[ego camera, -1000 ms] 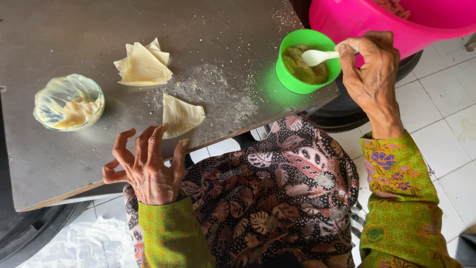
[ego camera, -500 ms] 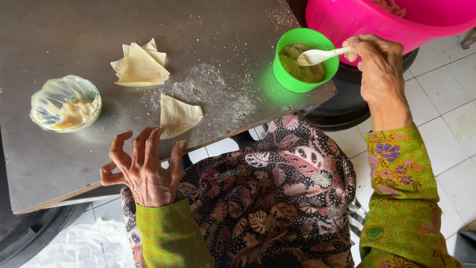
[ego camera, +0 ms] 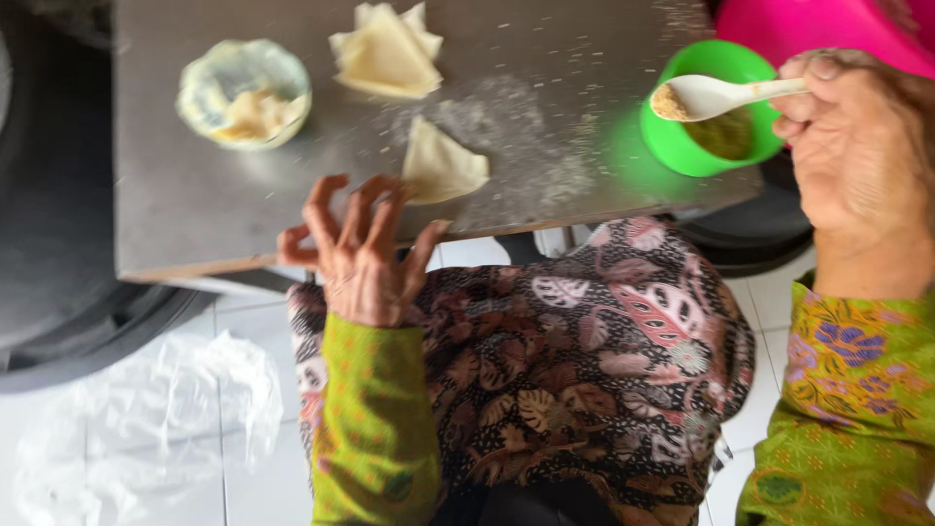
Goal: The person picks up thin dough wrappers, applies a paste to the edges by hand, places a spoonful of filling in the center using a spoon, and folds the wrappers into triangles on a metal table.
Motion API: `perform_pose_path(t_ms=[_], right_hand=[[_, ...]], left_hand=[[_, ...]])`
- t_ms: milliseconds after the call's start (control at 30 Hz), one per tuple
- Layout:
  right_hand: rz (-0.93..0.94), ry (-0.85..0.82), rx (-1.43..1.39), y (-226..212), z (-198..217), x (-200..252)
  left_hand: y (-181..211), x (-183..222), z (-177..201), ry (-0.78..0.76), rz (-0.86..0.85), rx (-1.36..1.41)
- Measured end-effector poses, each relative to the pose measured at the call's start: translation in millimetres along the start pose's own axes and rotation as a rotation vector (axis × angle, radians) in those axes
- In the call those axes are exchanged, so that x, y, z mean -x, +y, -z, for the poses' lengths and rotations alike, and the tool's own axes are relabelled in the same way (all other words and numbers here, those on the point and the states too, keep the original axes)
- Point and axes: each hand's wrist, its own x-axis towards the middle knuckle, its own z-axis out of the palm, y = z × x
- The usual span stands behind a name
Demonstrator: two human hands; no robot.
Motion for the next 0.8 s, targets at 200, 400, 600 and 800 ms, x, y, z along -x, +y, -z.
perform_pose_path(t_ms=[200,400,600,800], right_hand=[[-0.01,-0.296,-0.023,18,-70,7],[0.015,-0.399,0.247,63,-128,4],[0.161,-0.446,0.583,77,-147,13],[0.364,-0.488,0.759,69,-158,25]], left_hand=[[1,-2,6,0.017,0.027,0.085],[-1,0,10,0.052,0.074,0.114],[-3,2,9,0.058,0.064,0.088],[-1,2,8,0.077,0.049,0.148]])
